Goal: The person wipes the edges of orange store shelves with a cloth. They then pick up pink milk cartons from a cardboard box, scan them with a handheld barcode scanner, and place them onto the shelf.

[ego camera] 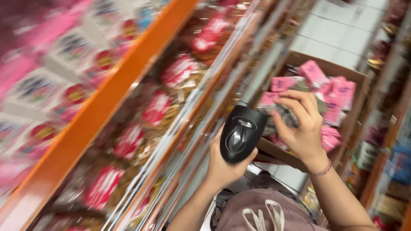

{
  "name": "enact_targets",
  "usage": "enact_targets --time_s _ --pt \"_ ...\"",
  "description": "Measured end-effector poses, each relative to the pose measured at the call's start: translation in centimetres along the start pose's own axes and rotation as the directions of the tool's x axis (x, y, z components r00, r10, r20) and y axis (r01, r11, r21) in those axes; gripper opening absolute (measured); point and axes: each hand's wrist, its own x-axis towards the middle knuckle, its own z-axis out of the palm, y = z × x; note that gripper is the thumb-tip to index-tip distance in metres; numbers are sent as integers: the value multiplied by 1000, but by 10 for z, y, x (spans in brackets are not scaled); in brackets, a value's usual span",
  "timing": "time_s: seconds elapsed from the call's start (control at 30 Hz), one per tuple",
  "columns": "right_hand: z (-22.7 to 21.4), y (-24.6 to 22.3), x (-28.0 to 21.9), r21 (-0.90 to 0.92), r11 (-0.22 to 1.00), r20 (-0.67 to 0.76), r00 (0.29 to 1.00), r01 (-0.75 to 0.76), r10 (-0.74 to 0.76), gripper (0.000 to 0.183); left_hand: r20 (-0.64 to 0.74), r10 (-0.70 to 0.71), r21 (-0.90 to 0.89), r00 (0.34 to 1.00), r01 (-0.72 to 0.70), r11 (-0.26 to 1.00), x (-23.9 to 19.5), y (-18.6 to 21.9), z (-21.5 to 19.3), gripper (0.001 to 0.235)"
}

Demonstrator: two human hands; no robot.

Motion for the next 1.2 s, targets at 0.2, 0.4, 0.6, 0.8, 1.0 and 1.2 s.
enact_targets --time_s 0.2,0.4,0.6,0.8,1.0,1.2 --pt "-43 107 -41 -122 949 26 955 -289 294 20 82 -113 -144 990 124 982 42 -53 87 39" --pt "-63 159 -83 -162 796 275 749 -583 604 27 193 -136 -78 972 154 985 49 -96 153 32" --pt "-65 150 -106 -309 879 434 768 -364 470 52 274 -197 -84 942 227 970 21 -107 172 28" --pt "-55 159 -134 -369 880 397 806 -298 439 46 292 -213 -112 932 254 961 7 -115 170 27" --pt "-69 170 -156 -50 814 250 782 -578 571 43 290 -242 -144 926 292 946 -1 -115 153 29" --pt "-81 184 -159 792 110 300 540 -600 787 39 260 -253 -192 932 306 932 -8 -101 148 29"
